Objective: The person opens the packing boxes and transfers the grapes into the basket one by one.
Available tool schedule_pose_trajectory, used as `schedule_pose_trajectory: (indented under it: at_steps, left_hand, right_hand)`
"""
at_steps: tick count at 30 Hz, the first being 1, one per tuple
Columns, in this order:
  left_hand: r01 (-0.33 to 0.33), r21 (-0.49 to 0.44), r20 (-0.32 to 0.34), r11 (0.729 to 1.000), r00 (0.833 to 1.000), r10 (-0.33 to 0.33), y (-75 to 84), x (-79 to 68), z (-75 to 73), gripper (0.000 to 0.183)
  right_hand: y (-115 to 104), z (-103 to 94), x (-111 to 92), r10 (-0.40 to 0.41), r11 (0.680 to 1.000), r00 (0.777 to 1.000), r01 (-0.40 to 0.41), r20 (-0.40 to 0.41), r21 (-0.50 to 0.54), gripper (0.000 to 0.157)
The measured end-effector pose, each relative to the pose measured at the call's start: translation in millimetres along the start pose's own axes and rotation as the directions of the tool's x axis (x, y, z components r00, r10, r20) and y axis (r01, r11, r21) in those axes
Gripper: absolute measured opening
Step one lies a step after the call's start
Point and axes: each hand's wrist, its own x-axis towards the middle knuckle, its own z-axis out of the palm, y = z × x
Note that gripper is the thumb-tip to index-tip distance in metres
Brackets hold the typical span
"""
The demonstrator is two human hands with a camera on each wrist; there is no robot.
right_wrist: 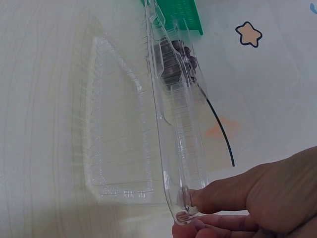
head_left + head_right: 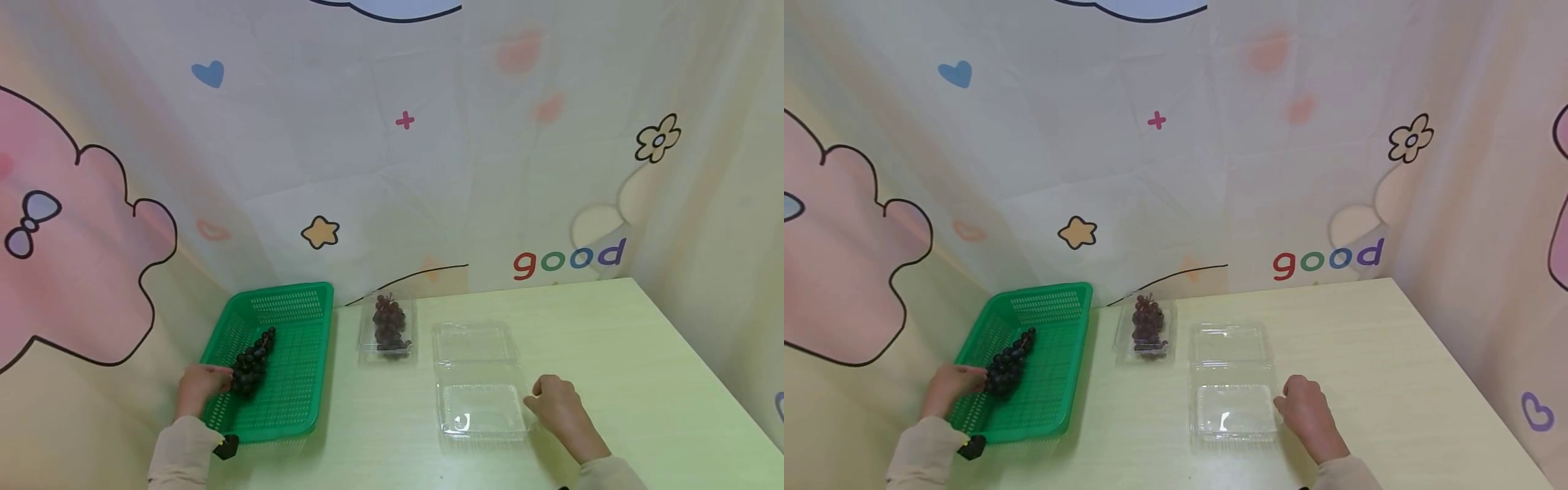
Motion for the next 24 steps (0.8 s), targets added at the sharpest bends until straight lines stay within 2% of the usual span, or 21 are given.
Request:
schedule_pose_trajectory:
  at_steps: [5,11,19,24]
  left_hand:
    - [-0.008,0.017,0.011,1.0,1.0,0.008,0.7,-2.9,2.1,0.027]
    - [-0.008,0.086,0.041,0.996,0.999,0.005,3.1,-6.0,1.0,0.029]
    - [-0.009,0.106,0.079,0.994,0.997,0.0,4.0,-11.0,0.7,0.026]
    - [-0.01,0.119,0.096,0.993,0.995,-0.002,1.5,-11.7,0.6,0.023]
  right_hand:
    - [0.5,1.0,-0.4,-0.002,1.0,1.0,0.002,-0.001,0.001,0.025]
    - [0.0,0.4,0.1,0.005,1.0,1.0,-0.005,0.001,-0.002,0.024]
    - [2.6,0.7,2.2,-0.004,1.0,1.0,0.004,-0.027,-0.021,0.02]
    - [1.4,0.5,1.9,0.005,1.0,1.0,-0.005,-0.003,-0.005,0.022]
